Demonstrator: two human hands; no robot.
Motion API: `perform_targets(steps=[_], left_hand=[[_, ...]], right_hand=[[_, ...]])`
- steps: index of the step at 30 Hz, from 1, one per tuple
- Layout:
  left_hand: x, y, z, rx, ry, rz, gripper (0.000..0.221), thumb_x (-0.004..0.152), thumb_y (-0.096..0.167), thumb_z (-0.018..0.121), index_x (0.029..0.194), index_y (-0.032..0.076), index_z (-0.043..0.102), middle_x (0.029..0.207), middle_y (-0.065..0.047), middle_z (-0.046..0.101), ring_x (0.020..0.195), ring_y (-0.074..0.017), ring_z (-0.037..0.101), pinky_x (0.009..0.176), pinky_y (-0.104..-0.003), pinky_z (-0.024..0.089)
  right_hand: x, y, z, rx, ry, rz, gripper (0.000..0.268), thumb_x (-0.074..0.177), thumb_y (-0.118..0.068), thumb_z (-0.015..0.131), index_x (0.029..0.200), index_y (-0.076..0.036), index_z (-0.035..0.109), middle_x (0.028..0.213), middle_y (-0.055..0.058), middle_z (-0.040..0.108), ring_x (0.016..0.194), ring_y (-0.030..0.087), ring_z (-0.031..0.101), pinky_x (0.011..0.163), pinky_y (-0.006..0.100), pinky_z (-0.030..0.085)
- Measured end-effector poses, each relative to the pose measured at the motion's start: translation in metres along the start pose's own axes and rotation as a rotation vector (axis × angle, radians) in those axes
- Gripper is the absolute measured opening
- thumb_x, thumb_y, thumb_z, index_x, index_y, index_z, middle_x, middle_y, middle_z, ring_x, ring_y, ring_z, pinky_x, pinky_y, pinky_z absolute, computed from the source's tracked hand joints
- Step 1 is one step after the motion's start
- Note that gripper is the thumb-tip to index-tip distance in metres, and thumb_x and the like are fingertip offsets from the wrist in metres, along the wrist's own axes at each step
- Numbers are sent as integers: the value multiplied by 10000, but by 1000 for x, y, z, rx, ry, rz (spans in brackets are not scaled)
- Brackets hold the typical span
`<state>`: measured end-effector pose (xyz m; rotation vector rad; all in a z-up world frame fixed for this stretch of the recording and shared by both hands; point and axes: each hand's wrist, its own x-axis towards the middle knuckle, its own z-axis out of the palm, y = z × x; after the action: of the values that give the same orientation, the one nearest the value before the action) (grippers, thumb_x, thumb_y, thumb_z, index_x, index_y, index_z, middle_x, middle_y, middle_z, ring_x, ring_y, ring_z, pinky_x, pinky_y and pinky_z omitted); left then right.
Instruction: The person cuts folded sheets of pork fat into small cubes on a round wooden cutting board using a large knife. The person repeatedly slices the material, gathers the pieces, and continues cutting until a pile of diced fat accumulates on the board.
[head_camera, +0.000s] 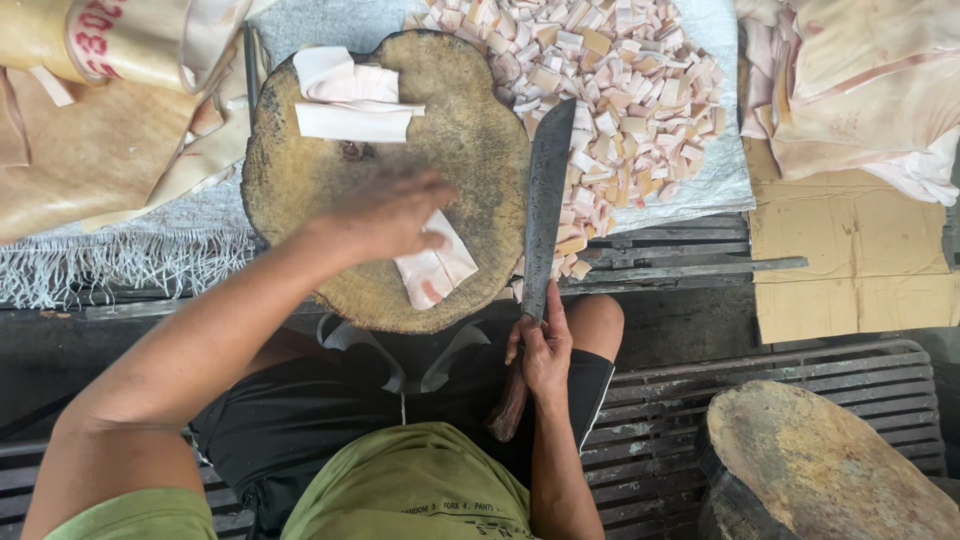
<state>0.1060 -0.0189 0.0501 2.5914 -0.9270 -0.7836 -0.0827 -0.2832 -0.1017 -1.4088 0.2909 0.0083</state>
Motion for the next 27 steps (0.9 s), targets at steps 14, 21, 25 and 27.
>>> perform_targets(steps=[14,21,25,27], left_hand=[[51,-4,21,77,-223,-36,604,819,300,796,1338,60,602,1348,-134,596,1301,-320,538,1114,-494,446],[29,-49,10,-249,-50,-160,302,962,297,637,1201,116,678,1179,-99,671,1111,-250,639,999,-455,497],[12,-89,0,-367,102,-277,358,976,327,603,1234,82,646,1192,-150,651,1083,-291,660,986,-457,520],[6,-104,6,-222,202,-427,356,1013,315,602,1226,34,650,1190,-196,685,1117,-347,669,1012,-479,514]], right_hand=[[-2,6,0,-39,-46,-16,708,1011,6,453,1658,-99,186,759,80,615,541,134,576,470,263,515],[-2,8,-5,-28,-9,-2,736,984,9,461,1654,-82,169,753,85,614,526,142,576,458,266,513],[-1,5,-4,-32,14,36,724,994,2,471,1653,-83,185,742,85,606,522,142,571,458,268,514],[1,2,-1,-27,-14,11,737,982,4,459,1655,-93,173,746,76,607,521,138,569,452,266,512]])
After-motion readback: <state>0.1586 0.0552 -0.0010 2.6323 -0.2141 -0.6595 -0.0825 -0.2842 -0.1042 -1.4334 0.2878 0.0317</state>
